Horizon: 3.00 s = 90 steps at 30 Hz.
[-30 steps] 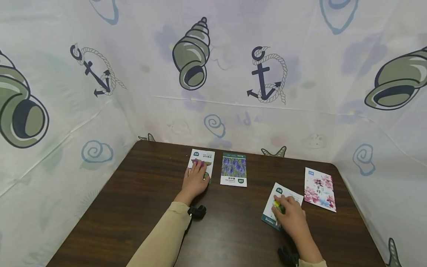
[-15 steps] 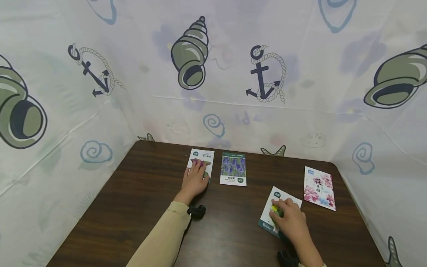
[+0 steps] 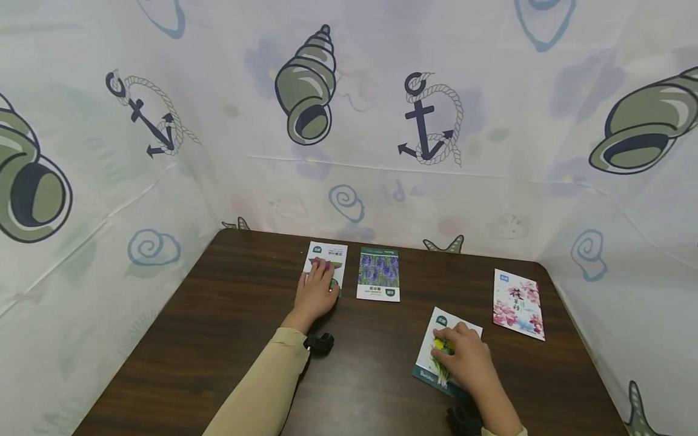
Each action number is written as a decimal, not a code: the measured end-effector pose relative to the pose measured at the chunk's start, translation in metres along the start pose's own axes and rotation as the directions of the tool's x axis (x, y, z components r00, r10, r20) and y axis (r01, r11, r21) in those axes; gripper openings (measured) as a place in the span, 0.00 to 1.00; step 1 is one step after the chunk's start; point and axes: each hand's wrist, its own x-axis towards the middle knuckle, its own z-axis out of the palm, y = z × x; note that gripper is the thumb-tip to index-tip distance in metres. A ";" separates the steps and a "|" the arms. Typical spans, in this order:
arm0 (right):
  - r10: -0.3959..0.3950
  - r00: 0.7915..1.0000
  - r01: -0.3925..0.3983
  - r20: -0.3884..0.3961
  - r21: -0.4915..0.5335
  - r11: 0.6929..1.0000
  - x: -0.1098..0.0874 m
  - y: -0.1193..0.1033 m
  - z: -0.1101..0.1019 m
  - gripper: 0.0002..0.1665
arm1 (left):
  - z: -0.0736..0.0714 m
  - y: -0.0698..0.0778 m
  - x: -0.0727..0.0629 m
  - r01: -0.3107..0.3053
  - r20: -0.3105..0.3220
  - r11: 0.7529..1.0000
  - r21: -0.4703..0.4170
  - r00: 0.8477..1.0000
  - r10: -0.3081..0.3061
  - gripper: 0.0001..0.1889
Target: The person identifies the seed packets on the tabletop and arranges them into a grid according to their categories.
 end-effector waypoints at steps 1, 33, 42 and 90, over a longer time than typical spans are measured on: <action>-0.006 1.000 0.006 0.001 0.004 1.000 0.000 -0.001 0.000 0.26 | 0.001 -0.001 0.001 0.003 0.004 1.000 -0.003 1.000 -0.003 0.35; -0.069 0.997 0.070 0.020 -0.003 0.998 -0.001 -0.031 0.017 0.26 | 0.000 -0.005 0.008 0.005 0.085 0.999 0.040 0.996 -0.009 0.34; -0.086 0.996 0.086 0.033 -0.003 0.996 0.001 -0.044 0.024 0.25 | 0.000 -0.004 0.009 -0.008 0.099 1.000 0.021 0.995 0.006 0.35; -0.392 0.912 0.394 0.123 0.006 0.919 0.020 -0.143 0.078 0.30 | 0.001 -0.019 0.026 0.005 0.232 1.000 0.028 0.973 -0.011 0.38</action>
